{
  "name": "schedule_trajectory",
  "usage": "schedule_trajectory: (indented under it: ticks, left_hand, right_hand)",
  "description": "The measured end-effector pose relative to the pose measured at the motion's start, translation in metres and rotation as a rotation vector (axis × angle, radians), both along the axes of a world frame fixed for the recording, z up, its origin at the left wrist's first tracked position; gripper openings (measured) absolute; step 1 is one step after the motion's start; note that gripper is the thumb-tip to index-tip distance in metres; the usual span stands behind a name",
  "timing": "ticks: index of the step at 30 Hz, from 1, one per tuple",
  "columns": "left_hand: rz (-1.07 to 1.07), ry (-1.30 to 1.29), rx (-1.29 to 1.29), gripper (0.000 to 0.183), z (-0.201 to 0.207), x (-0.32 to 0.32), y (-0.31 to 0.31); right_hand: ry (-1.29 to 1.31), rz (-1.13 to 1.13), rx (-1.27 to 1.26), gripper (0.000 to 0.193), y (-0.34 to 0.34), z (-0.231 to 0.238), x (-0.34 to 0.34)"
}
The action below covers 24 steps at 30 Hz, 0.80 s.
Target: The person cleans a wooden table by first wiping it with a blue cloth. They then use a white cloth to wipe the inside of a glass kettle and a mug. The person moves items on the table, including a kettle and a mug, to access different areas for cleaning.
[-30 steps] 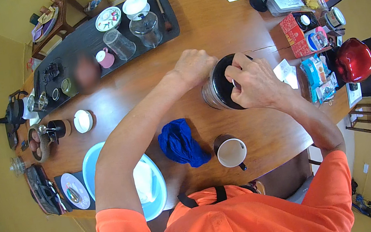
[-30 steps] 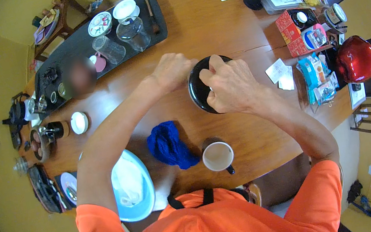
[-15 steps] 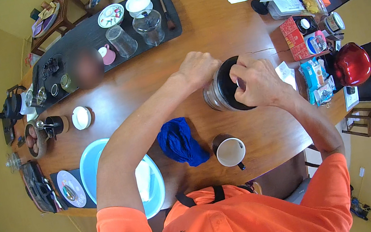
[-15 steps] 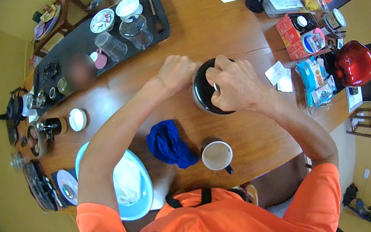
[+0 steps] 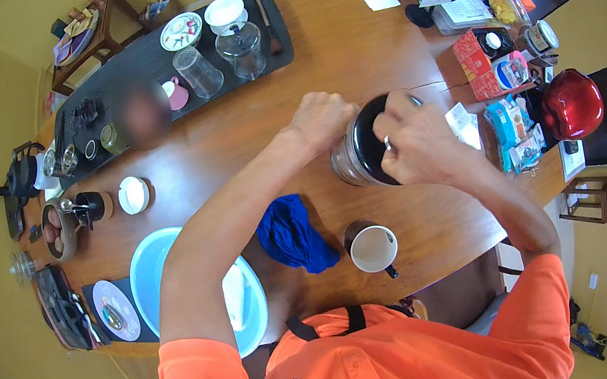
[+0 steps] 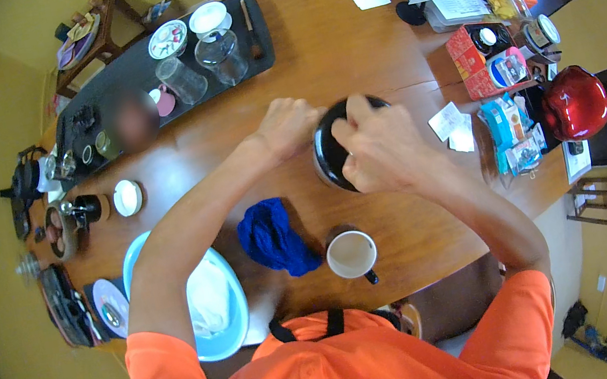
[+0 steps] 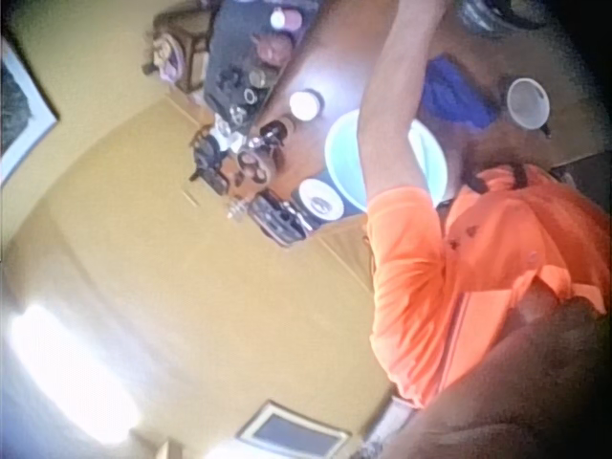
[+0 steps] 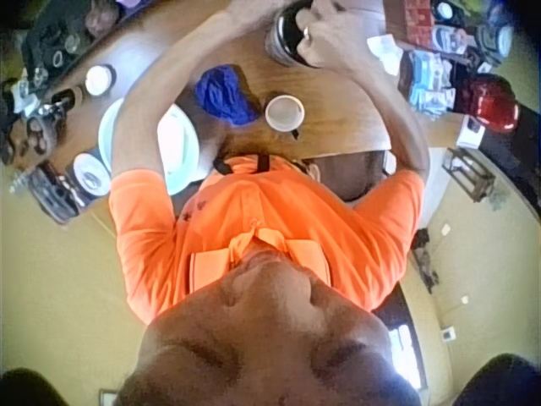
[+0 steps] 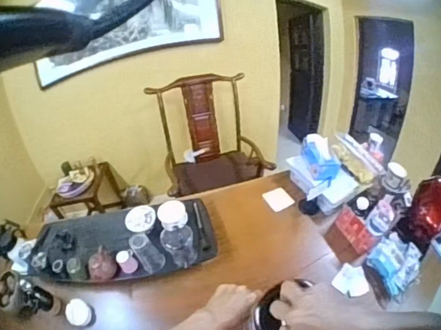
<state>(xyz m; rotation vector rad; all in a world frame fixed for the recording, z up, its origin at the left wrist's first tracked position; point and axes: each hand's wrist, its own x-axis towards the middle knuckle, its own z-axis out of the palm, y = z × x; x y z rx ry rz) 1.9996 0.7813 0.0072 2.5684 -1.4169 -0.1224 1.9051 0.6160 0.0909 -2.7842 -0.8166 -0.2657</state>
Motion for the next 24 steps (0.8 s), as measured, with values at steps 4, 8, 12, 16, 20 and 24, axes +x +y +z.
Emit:
schedule_trajectory:
  ticks: [4, 8, 12, 16, 20, 24]
  left_hand:
    - [0.073, -0.012, 0.048, 0.011, 0.005, 0.003, 0.004]
    - [0.039, 0.074, 0.051, 0.012, 0.014, -0.004, 0.004]
    - [0.127, 0.002, -0.002, 0.014, 0.006, -0.009, 0.010]
    - [0.199, 0.004, -0.053, 0.013, 0.001, -0.013, 0.016]
    - [0.296, -0.010, -0.071, 0.011, -0.004, -0.022, 0.026]
    - [0.308, 0.005, -0.071, 0.009, -0.003, -0.023, 0.029]
  right_hand:
    - [-0.157, -0.028, 0.211, 0.016, -0.006, 0.084, 0.025]
    - [0.168, -0.116, 0.517, 0.013, -0.042, 0.062, 0.019]
    - [0.528, -0.416, 1.215, 0.026, -0.080, 0.034, -0.004]
    - [0.589, -0.502, 2.267, 0.045, -0.132, -0.069, -0.063]
    - [0.685, -0.416, 2.806, 0.040, -0.107, -0.108, -0.084]
    - [0.690, -0.442, 2.845, 0.044, -0.101, -0.122, -0.095]
